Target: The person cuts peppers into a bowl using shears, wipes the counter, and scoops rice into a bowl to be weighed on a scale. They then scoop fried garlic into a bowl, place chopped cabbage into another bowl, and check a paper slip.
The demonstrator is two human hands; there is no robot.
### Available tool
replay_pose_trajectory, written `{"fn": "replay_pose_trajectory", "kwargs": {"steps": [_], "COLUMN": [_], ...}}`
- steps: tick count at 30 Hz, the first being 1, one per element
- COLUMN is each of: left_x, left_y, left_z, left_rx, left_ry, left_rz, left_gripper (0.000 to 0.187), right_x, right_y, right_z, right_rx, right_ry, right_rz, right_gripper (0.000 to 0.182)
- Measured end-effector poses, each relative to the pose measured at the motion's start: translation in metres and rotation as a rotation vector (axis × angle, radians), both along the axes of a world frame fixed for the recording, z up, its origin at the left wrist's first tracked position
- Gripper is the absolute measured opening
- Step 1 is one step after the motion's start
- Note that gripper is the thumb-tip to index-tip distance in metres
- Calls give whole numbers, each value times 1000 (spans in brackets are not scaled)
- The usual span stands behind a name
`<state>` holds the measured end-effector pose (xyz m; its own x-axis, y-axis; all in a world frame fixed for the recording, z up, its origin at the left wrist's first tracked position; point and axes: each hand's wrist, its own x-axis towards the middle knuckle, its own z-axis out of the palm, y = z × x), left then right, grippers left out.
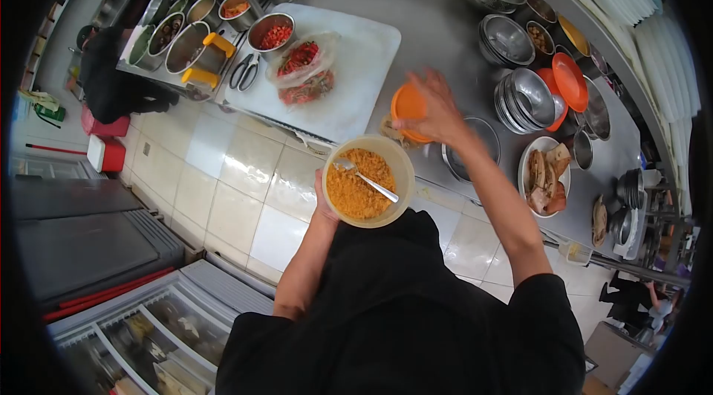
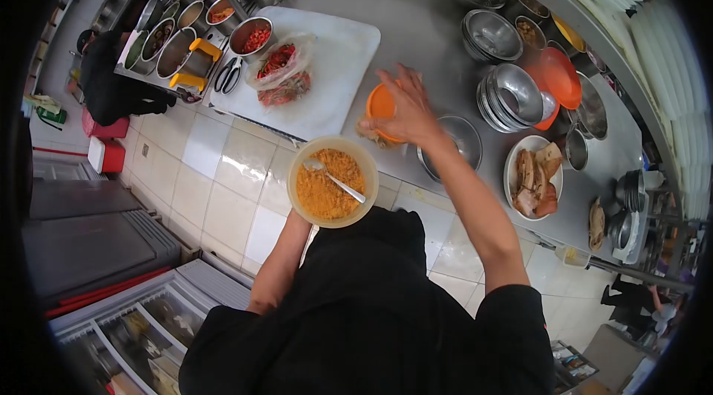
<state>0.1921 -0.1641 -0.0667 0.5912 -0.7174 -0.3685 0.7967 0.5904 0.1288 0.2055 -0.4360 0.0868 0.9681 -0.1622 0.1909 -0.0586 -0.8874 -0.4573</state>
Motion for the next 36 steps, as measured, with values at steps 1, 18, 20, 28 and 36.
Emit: {"fn": "replay_pose_trajectory", "kwargs": {"steps": [1, 18, 20, 28, 36], "left_x": [0, -12, -14, -10, -6], "left_y": [-3, -35, -38, -51, -64], "left_z": [8, 21, 22, 27, 19], "left_rx": [0, 32, 42, -4, -34], "left_ry": [8, -19, -17, -10, 35], "left_rz": [8, -154, -150, -196, -238], "left_gripper": [73, 69, 69, 70, 76], "right_x": [-12, -73, -76, -82, -96], "right_y": [12, 90, 87, 75, 17], "right_z": [23, 17, 18, 34, 72], "right_rx": [159, 291, 332, 338, 732], "right_ry": [-15, 230, 170, 154, 157], "right_rz": [114, 671, 639, 435, 77], "right_gripper": [73, 30, 28, 25, 25]}}
